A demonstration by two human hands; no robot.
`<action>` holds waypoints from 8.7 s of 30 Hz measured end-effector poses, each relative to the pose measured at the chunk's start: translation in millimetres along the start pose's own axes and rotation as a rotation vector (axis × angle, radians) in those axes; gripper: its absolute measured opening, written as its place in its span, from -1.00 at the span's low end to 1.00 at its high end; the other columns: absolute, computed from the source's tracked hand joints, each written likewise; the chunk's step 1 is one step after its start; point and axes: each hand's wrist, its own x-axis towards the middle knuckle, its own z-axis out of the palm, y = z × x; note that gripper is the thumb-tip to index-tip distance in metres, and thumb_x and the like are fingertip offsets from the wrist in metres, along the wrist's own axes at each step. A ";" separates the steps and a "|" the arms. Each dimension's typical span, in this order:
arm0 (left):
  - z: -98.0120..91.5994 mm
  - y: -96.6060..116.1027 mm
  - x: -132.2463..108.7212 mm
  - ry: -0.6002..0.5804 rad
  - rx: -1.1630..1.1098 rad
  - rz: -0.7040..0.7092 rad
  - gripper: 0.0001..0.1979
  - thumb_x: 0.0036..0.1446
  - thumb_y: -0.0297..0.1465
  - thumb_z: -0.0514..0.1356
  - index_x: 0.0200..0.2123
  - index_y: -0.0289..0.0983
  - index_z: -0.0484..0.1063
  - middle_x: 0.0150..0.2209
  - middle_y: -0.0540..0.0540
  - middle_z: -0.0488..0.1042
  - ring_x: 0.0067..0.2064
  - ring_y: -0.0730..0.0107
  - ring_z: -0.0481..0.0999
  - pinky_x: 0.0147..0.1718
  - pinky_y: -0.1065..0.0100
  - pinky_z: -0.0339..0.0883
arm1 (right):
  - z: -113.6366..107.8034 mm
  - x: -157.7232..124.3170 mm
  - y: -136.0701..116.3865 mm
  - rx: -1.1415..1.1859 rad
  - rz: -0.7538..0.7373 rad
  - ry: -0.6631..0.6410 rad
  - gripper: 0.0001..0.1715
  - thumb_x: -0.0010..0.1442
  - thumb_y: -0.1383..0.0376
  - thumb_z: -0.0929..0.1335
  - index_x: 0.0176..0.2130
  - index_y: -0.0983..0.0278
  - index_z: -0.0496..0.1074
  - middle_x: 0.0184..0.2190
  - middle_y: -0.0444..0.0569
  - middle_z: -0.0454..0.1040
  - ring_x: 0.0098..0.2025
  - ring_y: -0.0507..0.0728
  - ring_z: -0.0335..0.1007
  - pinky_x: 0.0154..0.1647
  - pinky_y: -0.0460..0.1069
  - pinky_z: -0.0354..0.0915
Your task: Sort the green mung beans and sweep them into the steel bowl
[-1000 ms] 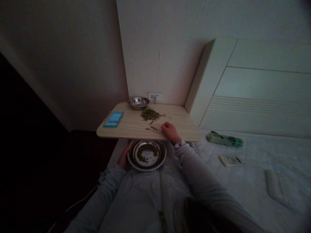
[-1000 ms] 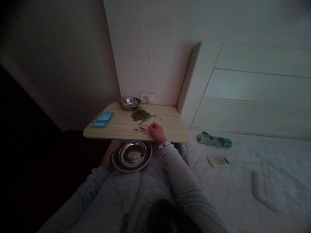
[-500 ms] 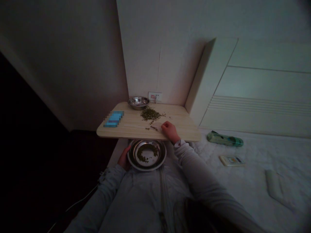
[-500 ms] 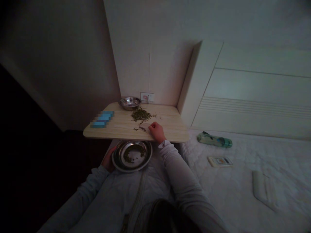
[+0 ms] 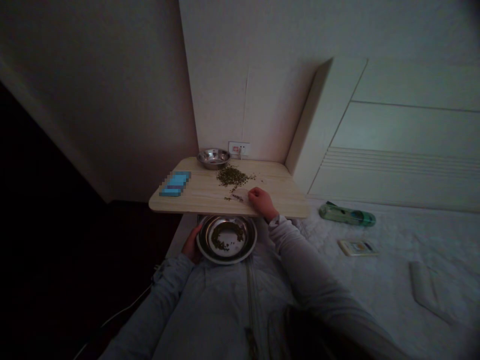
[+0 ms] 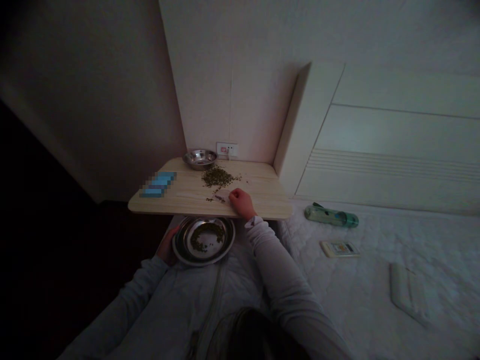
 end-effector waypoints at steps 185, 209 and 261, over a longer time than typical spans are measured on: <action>2.5 0.7 -2.2 -0.008 -0.040 0.007 -0.69 0.02 -0.38 -0.06 -0.39 -0.36 0.45 -0.44 -0.11 0.52 -0.19 0.29 0.42 -0.13 0.33 0.21 | -3.2 -2.2 2.8 0.124 -0.050 -0.140 -0.81 -0.13 0.26 0.18 -0.60 0.32 0.25 -0.64 -0.18 0.24 -0.53 -0.05 0.10 -0.47 -0.13 0.03; -0.4 0.0 1.3 0.003 -0.021 0.008 -0.72 0.00 -0.38 -0.03 -0.39 -0.36 0.45 -0.43 -0.12 0.52 -0.16 0.28 0.40 -0.12 0.33 0.20 | -7.1 -4.7 -3.6 0.197 0.010 -0.053 -0.84 -0.14 0.28 0.17 -0.62 0.31 0.22 -0.68 -0.20 0.20 -0.57 -0.06 0.07 -0.51 -0.14 0.02; -2.8 -0.7 3.9 -0.027 -0.013 0.002 -0.71 0.00 -0.37 -0.03 -0.35 -0.34 0.44 -0.37 -0.11 0.52 -0.15 0.28 0.40 -0.12 0.33 0.20 | -5.4 -4.2 -1.6 0.131 -0.012 -0.065 -0.83 -0.13 0.27 0.17 -0.61 0.30 0.23 -0.67 -0.19 0.22 -0.56 -0.05 0.10 -0.50 -0.13 0.03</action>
